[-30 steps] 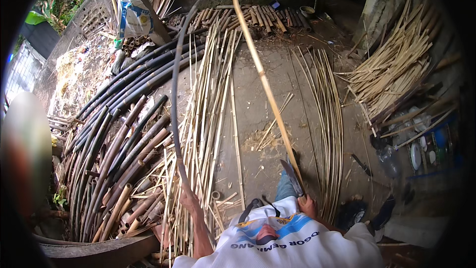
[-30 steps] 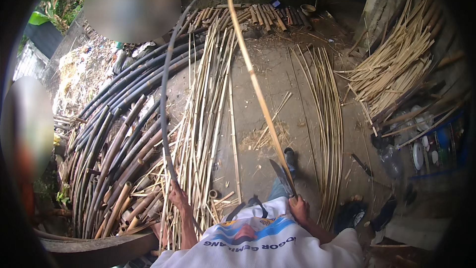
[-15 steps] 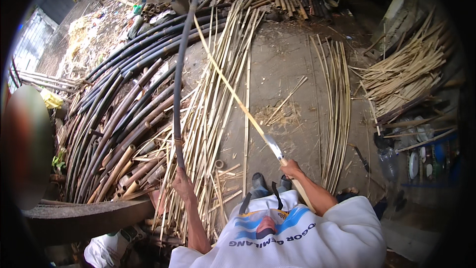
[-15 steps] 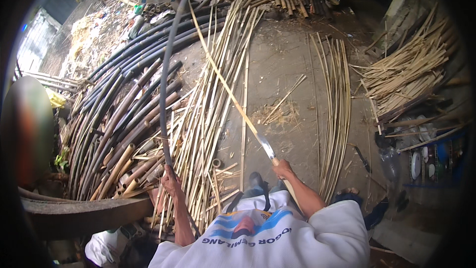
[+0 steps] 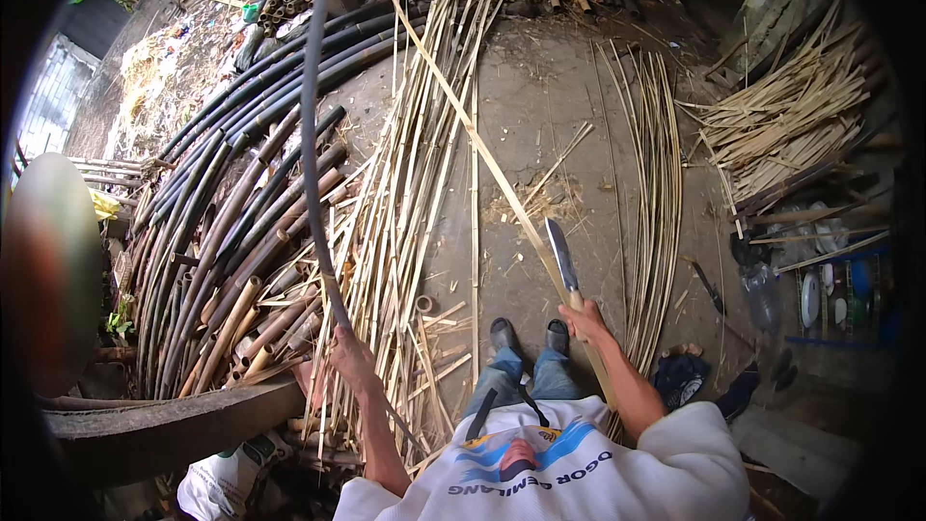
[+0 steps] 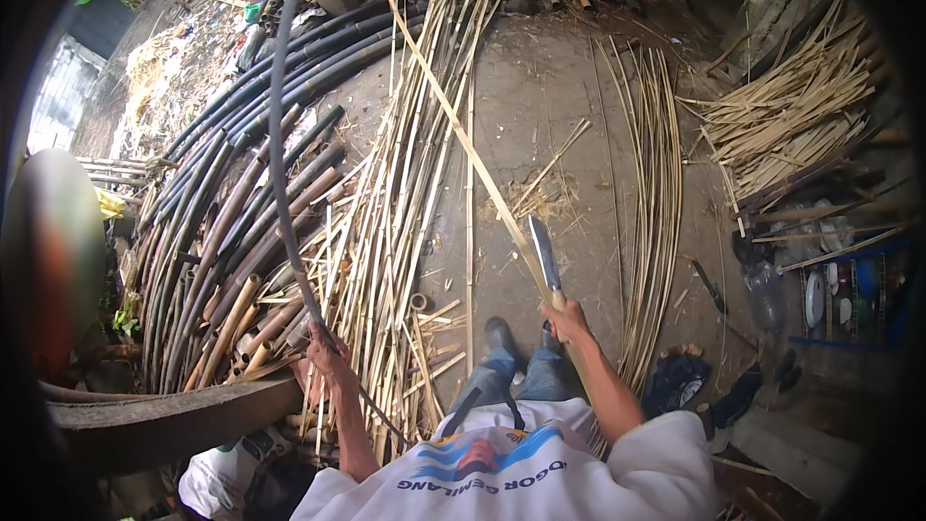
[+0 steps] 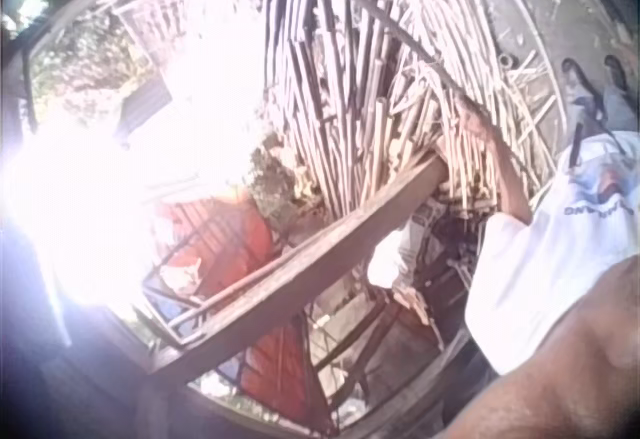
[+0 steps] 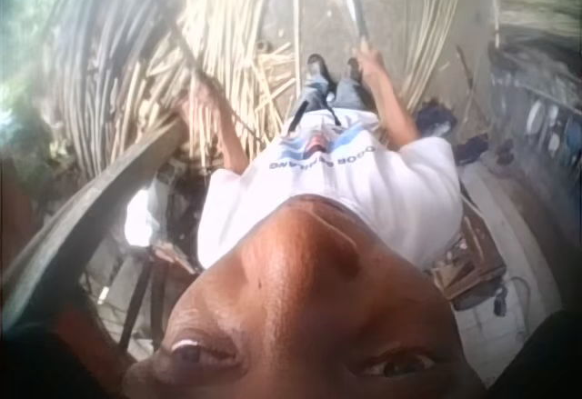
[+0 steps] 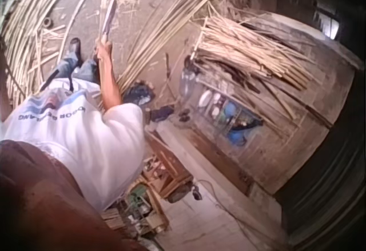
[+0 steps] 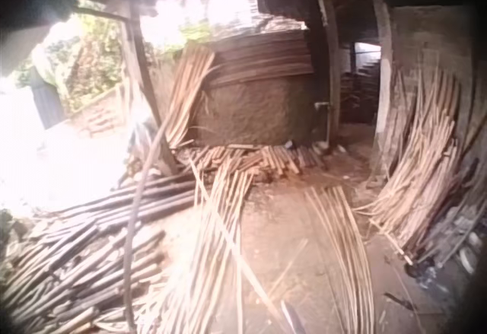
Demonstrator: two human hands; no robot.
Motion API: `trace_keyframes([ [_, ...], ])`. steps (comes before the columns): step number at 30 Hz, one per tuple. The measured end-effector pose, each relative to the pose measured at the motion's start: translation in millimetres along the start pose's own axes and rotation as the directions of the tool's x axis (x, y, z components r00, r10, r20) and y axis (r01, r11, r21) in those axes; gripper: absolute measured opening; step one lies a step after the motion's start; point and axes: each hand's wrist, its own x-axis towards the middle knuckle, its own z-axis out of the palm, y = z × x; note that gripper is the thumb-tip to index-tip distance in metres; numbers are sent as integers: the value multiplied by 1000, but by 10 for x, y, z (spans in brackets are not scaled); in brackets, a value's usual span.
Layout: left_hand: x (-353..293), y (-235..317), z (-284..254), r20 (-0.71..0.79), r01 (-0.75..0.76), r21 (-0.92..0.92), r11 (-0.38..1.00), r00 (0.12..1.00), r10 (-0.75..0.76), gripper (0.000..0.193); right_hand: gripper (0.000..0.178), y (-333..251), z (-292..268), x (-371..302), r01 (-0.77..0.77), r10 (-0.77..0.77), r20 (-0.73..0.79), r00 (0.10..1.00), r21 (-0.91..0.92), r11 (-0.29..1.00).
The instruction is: The person uses a machete to split long bamboo poles into thin strips. They repeatedly position each pole, strike it with the blade, and separate the resulting strips, placing them into a growing pile on the floor.
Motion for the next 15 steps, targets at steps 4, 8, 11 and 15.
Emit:
trace_keyframes([
  [4,-27,179,165,53,-10,-5,1000,999,10,63,29,-128,299,1031,27,-21,-107,994,60,998],
  [8,-90,290,24,-5,33,-98,995,999,-33,55,29,-915,756,1412,106,-88,-102,991,191,976],
  [11,-138,270,-232,-63,1,-118,993,998,-9,53,25,-1087,1272,1189,87,-82,-30,996,370,925],
  [15,-170,215,-528,-58,0,-2,1000,998,0,58,25,-950,2111,1090,18,-33,28,999,412,911],
])
